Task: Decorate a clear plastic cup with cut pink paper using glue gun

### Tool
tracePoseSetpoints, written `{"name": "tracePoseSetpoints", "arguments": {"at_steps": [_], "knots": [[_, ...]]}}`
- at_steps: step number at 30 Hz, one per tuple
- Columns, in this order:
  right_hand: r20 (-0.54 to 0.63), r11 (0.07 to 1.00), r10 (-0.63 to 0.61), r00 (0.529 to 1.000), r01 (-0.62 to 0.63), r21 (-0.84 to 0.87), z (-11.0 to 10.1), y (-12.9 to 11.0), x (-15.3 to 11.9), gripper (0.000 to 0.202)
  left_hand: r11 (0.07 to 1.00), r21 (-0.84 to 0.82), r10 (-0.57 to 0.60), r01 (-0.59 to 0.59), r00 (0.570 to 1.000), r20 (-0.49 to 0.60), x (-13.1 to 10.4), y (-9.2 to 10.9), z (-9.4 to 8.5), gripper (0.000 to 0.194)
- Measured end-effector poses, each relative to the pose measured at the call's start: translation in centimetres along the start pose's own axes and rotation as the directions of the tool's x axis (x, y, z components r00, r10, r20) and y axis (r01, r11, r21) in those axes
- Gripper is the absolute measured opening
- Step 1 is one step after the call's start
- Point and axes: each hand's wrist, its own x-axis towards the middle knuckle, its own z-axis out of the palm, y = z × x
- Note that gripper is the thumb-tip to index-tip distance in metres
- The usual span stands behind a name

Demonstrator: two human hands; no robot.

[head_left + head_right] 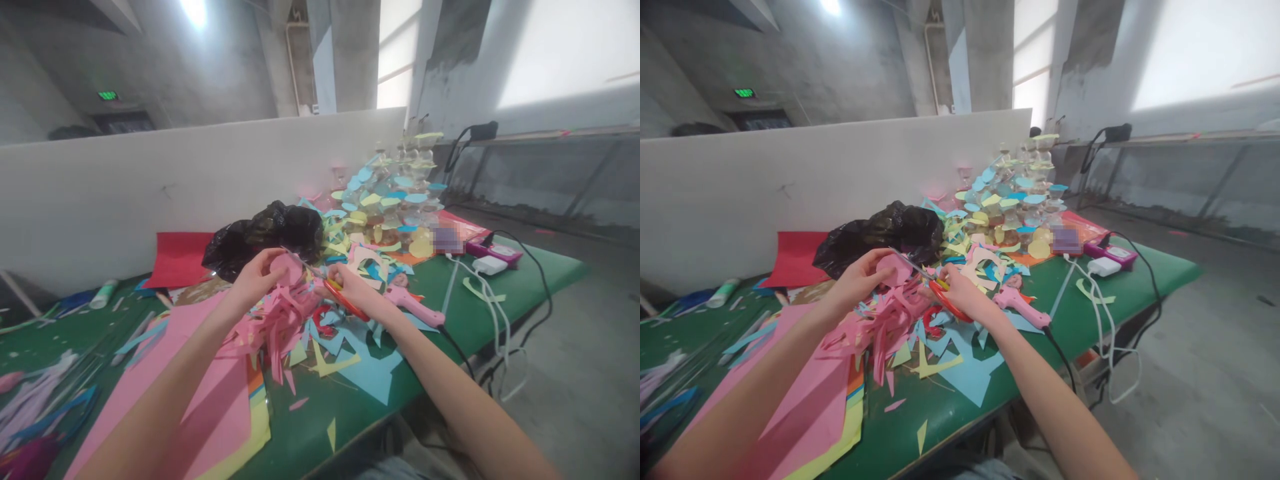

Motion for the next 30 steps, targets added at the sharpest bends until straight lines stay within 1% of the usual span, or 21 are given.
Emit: {"name": "tracePoseSetpoints", "arguments": {"at_steps": [3,5,7,9,11,14,17,20,23,30], "knots": [[-0.026,1.0,0.025,0.999,-0.025,0.01,0.1,0.1,0.2,0.046,0.999,-0.027,-0.018,0.018,1.0,0.003,-0.2,0.3,0.0,0.054],[-0.064,0.999,0.045,0.997,-0.044,0.009,0.1,0.4,0.3,0.045,0.998,-0.064,-0.021,0.021,1.0,0.002,-0.2,0.2,0.0,0.051],[-0.085,0.999,0.024,0.996,-0.021,0.033,0.0,0.7,0.4,0.045,0.993,-0.116,-0.036,0.036,0.999,-0.001,-0.1,0.0,0.1,0.049],[-0.068,0.998,-0.015,0.998,0.019,0.053,0.0,1.0,0.4,0.047,0.98,-0.19,-0.056,0.053,0.998,-0.01,0.1,-0.3,0.2,0.047],[-0.045,0.998,-0.043,0.998,0.045,0.039,0.1,1.1,0.3,0.05,0.957,-0.283,-0.074,0.068,0.997,-0.008,0.2,-0.5,0.2,0.047],[-0.024,0.998,-0.055,0.998,0.055,0.025,0.4,1.2,0.3,0.052,0.908,-0.406,-0.107,0.106,0.994,0.021,0.3,-0.6,0.3,0.043],[0.002,0.997,-0.061,0.998,0.061,0.049,0.7,1.2,0.4,0.052,0.873,-0.472,-0.134,0.127,0.991,0.019,0.3,-0.6,0.5,0.041],[0.017,0.996,-0.075,0.997,0.074,0.055,0.7,1.3,0.5,0.051,0.853,-0.506,-0.149,0.128,0.989,-0.002,0.4,-0.7,0.9,0.042],[0.031,0.997,-0.064,0.997,0.063,0.042,0.7,1.3,0.4,0.051,0.845,-0.524,-0.135,0.104,0.991,-0.022,0.4,-0.9,1.2,0.04],[0.036,0.998,-0.048,0.998,0.046,0.038,0.8,0.9,0.2,0.05,0.866,-0.5,-0.094,0.028,0.99,-0.107,0.3,-1.2,2.0,0.039]]}}
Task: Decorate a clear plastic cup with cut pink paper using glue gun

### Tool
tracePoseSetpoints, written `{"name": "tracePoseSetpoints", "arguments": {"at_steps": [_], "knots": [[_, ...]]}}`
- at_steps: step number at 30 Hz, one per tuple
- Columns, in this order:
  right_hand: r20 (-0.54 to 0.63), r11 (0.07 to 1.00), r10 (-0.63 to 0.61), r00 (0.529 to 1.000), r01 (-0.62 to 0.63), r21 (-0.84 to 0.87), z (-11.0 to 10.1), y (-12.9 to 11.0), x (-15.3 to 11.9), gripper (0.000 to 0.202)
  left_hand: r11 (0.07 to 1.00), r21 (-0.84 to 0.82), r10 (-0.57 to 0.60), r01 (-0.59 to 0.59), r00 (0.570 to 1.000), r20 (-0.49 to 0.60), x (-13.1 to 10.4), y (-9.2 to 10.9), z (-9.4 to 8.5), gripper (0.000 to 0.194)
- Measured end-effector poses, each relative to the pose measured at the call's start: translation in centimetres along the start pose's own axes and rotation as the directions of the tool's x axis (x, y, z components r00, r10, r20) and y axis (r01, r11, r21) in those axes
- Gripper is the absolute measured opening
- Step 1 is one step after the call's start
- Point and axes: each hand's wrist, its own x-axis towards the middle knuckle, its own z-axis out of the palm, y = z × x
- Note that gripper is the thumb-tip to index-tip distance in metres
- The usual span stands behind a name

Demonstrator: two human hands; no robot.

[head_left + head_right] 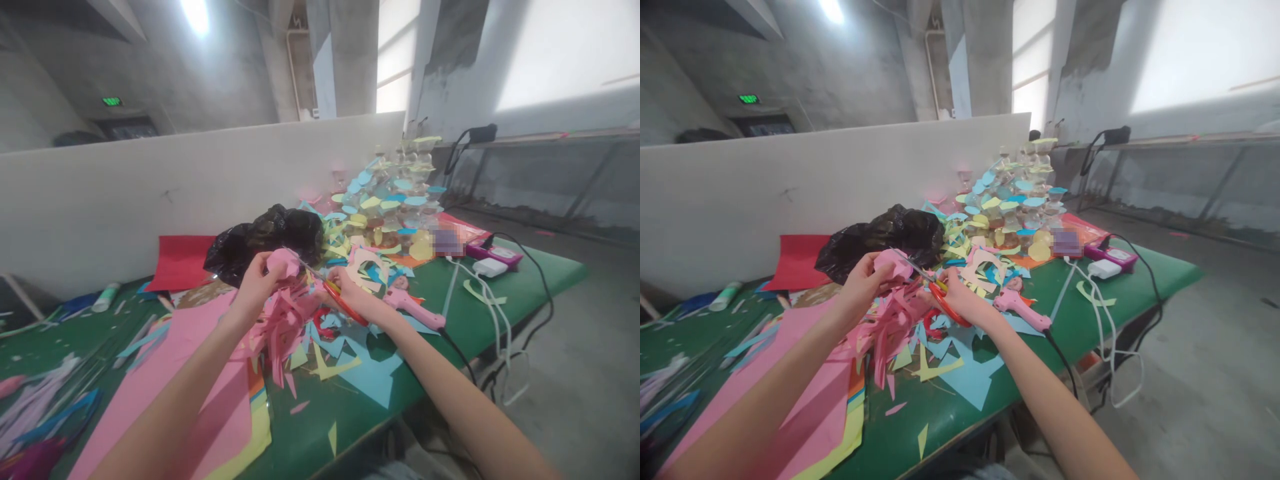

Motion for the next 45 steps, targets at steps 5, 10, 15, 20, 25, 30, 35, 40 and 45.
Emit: {"name": "tracePoseSetpoints", "arguments": {"at_steps": [5,10,15,20,25,30,35,40,45], "knots": [[-0.042,0.996,0.076,0.996,-0.078,-0.037,-0.1,-1.0,-0.2,0.044,0.997,0.057,0.045,-0.045,0.999,0.003,-0.1,-0.3,0.4,0.038],[-0.058,0.984,0.124,0.991,-0.131,-0.125,-0.1,-1.8,-0.5,0.037,0.996,0.091,0.018,-0.018,1.0,-0.001,-0.2,0.0,0.5,0.041],[-0.063,0.984,0.114,0.992,-0.121,-0.127,0.1,-1.3,-0.4,0.039,0.982,0.185,0.024,-0.027,0.999,0.021,-0.2,0.2,0.2,0.043],[-0.05,0.991,0.056,0.997,-0.062,-0.122,0.1,-0.9,-0.4,0.039,0.998,0.058,0.0,-0.005,0.997,0.078,-0.3,0.5,0.2,0.043],[-0.088,0.973,0.071,0.994,-0.088,-0.215,0.4,-1.0,-0.4,0.038,0.999,0.039,-0.023,0.02,0.996,0.09,-0.3,0.5,0.1,0.045],[-0.113,0.959,0.068,0.991,-0.096,-0.266,0.7,-1.6,-0.6,0.04,0.999,0.042,-0.004,-0.001,0.994,0.112,0.0,0.3,-0.2,0.044],[-0.137,0.967,0.016,0.99,-0.05,-0.25,0.9,-1.4,-0.7,0.041,0.999,0.053,-0.002,-0.002,0.997,0.083,0.0,0.3,0.0,0.044],[-0.075,0.982,0.031,0.997,-0.044,-0.186,0.6,-1.1,-0.5,0.042,0.991,0.133,-0.003,-0.007,0.997,0.079,0.3,0.0,-0.6,0.043],[0.061,1.0,0.01,0.998,-0.01,-0.005,-0.1,-2.0,-0.8,0.038,0.978,0.202,0.021,-0.055,0.986,0.166,-0.2,0.8,-0.8,0.036]]}}
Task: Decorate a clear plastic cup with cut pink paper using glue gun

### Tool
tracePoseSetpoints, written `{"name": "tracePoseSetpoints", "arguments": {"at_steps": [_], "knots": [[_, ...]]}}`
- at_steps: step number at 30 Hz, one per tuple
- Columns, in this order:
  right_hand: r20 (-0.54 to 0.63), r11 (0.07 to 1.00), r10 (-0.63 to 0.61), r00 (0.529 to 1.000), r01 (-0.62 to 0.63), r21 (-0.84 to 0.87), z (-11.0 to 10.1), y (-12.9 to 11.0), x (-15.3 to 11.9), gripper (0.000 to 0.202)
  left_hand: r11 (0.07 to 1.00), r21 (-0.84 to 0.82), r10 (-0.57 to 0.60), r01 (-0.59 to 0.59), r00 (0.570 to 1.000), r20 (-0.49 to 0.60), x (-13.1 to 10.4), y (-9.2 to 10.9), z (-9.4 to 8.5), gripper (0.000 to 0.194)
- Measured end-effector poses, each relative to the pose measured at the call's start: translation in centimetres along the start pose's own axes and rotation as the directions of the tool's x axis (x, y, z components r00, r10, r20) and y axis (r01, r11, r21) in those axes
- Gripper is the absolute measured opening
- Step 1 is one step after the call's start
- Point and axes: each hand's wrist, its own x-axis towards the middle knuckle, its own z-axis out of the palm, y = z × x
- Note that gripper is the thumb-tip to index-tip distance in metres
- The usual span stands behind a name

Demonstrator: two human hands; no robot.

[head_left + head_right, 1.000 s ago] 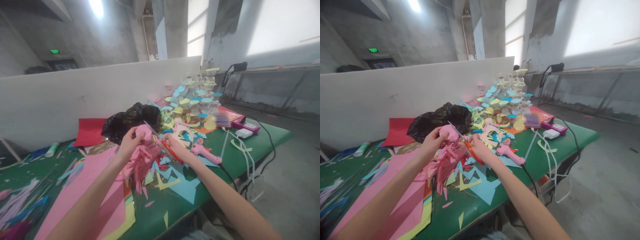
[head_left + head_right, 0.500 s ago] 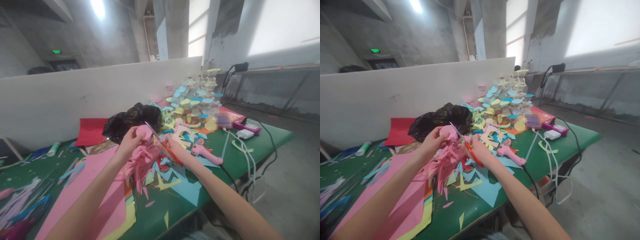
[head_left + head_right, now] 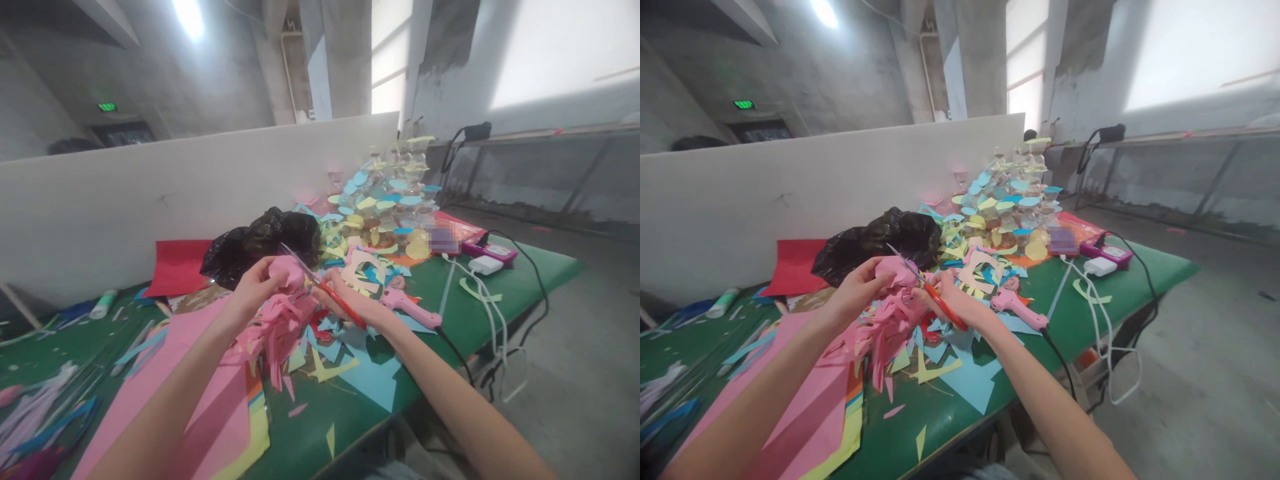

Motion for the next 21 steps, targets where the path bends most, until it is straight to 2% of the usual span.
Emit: {"name": "tracePoseSetpoints", "arguments": {"at_steps": [5,11,14,18,21], "knots": [[-0.095,0.998,-0.014,0.995,0.008,-0.058,0.1,0.4,0.4,0.035,0.997,0.073,0.023,-0.022,1.0,-0.013,-0.4,1.1,0.7,0.035],[-0.26,0.994,0.038,0.965,-0.063,-0.09,0.0,0.7,0.5,0.041,0.999,0.053,0.012,-0.011,1.0,-0.014,0.0,0.1,0.4,0.045],[-0.207,0.998,0.035,0.978,-0.046,-0.051,-0.3,0.6,0.5,0.04,1.0,-0.02,-0.019,0.018,0.999,-0.039,0.1,-0.1,0.4,0.048],[-0.147,0.999,-0.041,0.988,0.04,-0.01,-0.1,1.0,0.8,0.04,0.98,-0.197,-0.052,0.035,0.996,-0.079,0.1,0.2,0.7,0.048],[-0.118,0.997,-0.078,0.99,0.078,-0.011,0.2,1.4,0.9,0.04,0.975,-0.217,-0.071,0.038,0.986,-0.15,0.2,0.5,0.9,0.05]]}}
